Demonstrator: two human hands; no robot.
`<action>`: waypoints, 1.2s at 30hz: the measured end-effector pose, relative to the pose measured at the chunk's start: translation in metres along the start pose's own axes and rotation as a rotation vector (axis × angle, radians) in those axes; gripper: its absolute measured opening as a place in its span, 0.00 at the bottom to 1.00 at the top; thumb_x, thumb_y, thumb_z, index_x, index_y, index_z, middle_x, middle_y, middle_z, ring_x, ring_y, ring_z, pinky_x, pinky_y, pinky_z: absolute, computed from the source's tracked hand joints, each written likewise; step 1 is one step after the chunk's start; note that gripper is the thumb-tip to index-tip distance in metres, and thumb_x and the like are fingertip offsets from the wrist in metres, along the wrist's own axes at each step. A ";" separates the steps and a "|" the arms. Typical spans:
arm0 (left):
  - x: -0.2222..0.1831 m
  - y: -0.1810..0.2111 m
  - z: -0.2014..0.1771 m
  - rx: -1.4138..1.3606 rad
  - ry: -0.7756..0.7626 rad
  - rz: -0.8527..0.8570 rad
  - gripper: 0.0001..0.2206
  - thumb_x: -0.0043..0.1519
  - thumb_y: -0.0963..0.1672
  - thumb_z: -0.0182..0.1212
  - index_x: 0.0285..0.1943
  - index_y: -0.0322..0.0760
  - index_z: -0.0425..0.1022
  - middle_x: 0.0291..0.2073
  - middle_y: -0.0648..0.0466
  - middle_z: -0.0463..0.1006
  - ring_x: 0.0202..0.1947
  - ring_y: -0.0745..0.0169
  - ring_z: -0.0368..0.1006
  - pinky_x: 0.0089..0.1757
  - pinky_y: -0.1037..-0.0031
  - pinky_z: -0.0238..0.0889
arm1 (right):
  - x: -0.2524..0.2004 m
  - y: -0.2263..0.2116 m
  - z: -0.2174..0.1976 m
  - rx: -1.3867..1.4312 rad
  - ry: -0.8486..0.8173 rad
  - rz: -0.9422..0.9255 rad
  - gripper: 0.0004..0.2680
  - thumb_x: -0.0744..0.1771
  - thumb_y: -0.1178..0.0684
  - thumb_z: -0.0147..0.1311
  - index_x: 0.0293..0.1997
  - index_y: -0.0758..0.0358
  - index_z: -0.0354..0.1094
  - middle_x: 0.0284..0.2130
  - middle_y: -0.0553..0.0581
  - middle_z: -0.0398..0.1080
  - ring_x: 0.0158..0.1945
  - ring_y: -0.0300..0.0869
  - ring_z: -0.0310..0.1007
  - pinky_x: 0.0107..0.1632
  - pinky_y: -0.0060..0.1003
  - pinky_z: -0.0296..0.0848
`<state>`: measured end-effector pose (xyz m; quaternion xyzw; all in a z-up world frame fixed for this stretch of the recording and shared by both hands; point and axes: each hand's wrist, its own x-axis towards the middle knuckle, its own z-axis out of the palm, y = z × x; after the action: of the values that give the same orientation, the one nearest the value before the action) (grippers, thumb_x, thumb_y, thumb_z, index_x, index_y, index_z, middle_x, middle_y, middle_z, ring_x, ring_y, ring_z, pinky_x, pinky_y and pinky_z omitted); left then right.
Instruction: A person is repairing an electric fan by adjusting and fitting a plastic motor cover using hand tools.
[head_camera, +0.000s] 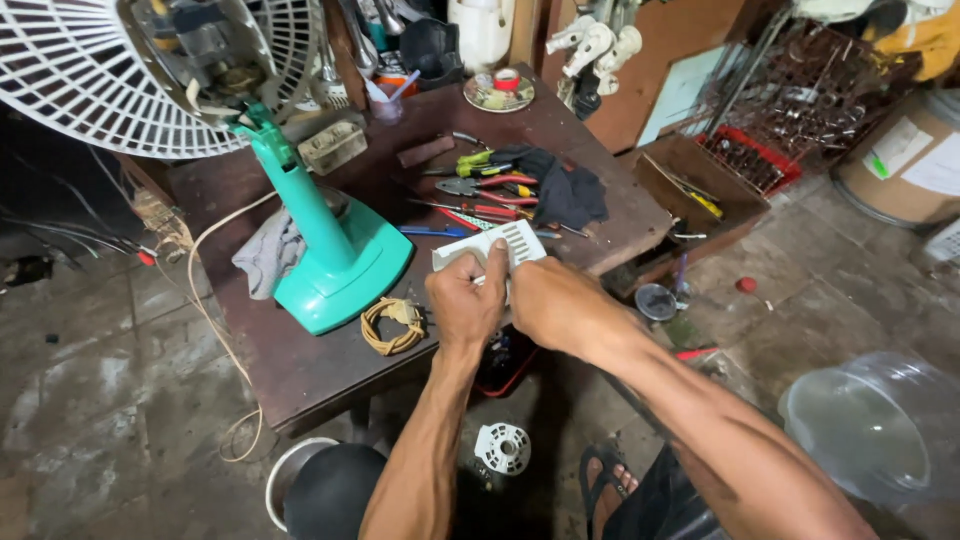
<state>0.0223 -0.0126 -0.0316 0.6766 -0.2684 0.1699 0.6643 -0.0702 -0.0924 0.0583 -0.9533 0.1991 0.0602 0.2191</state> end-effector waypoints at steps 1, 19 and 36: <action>-0.002 -0.005 0.002 -0.002 -0.005 0.006 0.26 0.58 0.46 0.66 0.09 0.38 0.58 0.01 0.52 0.53 0.11 0.70 0.49 0.18 0.73 0.46 | 0.002 0.001 0.006 0.004 0.006 0.003 0.11 0.64 0.52 0.47 0.26 0.69 0.74 0.26 0.71 0.75 0.36 0.65 0.78 0.38 0.60 0.75; 0.014 0.012 -0.002 0.238 0.102 -0.139 0.21 0.53 0.47 0.64 0.10 0.34 0.64 0.05 0.42 0.62 0.16 0.36 0.69 0.23 0.60 0.58 | -0.048 -0.018 0.033 0.151 0.224 0.104 0.17 0.69 0.47 0.37 0.35 0.73 0.70 0.28 0.75 0.75 0.39 0.66 0.79 0.42 0.63 0.74; 0.017 0.005 -0.001 0.274 0.088 -0.049 0.20 0.54 0.47 0.63 0.10 0.37 0.66 0.05 0.44 0.62 0.14 0.37 0.68 0.21 0.62 0.58 | -0.045 -0.035 0.042 0.043 0.169 0.165 0.12 0.69 0.53 0.36 0.37 0.69 0.68 0.33 0.74 0.76 0.43 0.66 0.78 0.48 0.61 0.75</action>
<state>0.0330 -0.0139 -0.0173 0.7592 -0.1968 0.2182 0.5807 -0.0985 -0.0291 0.0439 -0.9304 0.2960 -0.0067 0.2163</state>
